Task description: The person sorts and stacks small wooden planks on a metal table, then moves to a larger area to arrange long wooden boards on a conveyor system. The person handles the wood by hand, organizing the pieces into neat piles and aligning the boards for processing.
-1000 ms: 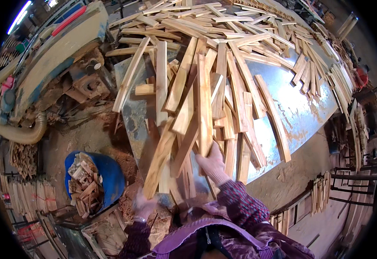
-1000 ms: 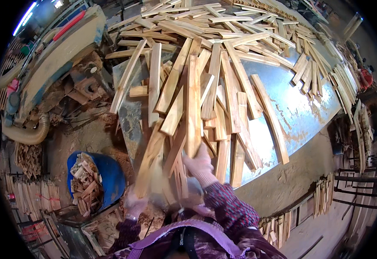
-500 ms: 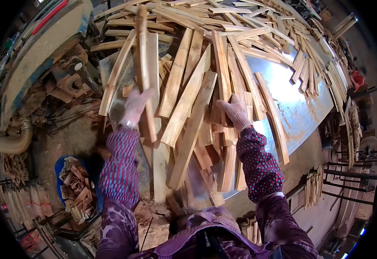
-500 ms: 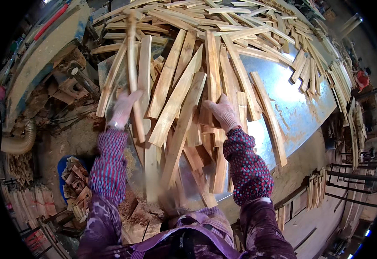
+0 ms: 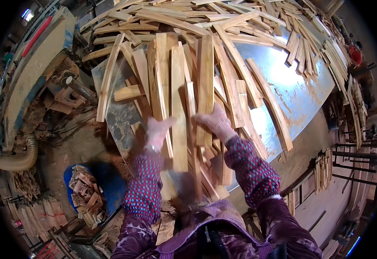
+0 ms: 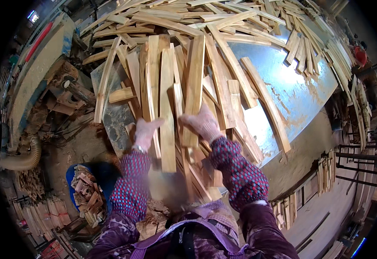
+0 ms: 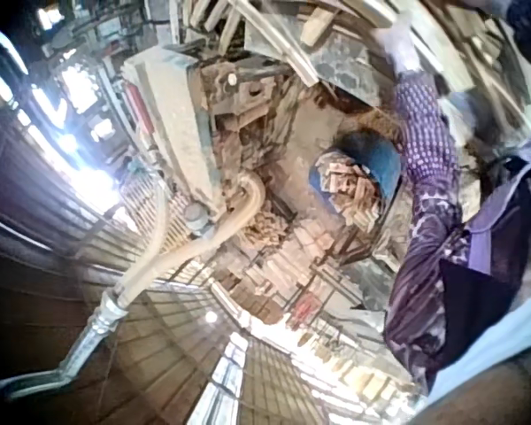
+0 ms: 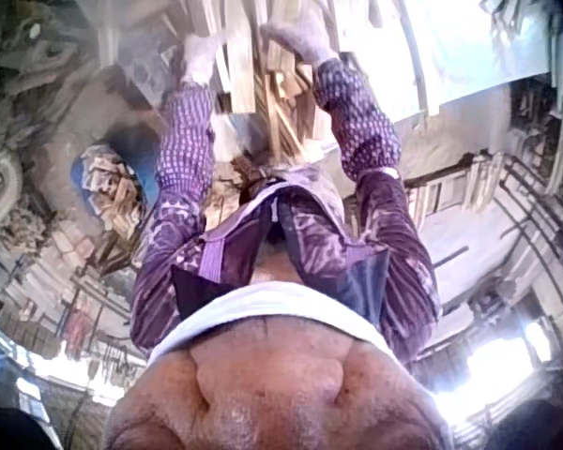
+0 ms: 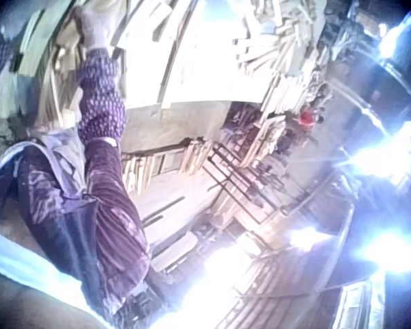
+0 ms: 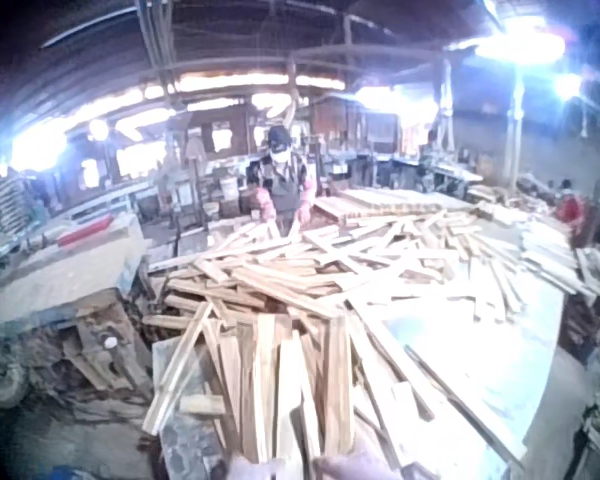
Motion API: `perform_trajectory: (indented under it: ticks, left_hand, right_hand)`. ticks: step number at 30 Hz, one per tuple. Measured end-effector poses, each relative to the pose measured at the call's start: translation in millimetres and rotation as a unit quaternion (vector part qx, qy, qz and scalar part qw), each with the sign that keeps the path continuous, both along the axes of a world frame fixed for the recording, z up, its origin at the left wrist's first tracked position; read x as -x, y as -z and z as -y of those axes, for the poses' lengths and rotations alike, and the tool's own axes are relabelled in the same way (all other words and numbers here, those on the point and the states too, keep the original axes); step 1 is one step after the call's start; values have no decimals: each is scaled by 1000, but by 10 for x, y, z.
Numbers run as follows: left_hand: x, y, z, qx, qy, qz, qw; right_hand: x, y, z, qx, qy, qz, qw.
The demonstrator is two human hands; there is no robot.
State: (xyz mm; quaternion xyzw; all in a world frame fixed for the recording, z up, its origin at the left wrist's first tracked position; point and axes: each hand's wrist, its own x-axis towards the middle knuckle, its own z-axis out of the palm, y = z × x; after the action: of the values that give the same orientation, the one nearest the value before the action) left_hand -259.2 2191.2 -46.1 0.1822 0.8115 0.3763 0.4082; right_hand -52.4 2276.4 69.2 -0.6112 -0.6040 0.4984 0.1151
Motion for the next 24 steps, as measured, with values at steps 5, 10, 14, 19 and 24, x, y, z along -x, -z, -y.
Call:
perform_trajectory:
  ticks: [5,10,14,19,24]
  left_hand:
    - [-563,91,1398,22,92,122,988]
    - [-908,30,1933,137,229,74,961]
    - [-920,51,2000,58,132,146,979]
    - [-946,288,1972,-82,34,96,991]
    - [-915,269,1755,-78,-3,272,959]
  right_hand:
    - [-903,454,1044,27,-6,-129,991]
    - [-1405,766,1802,282,26,-142,948]
    - [-1391,786,1811,58,13,-13,998]
    - [-1427,892,1570,151,120,-164,967]
    - [-1334,1415,1456,242,230,-323,886]
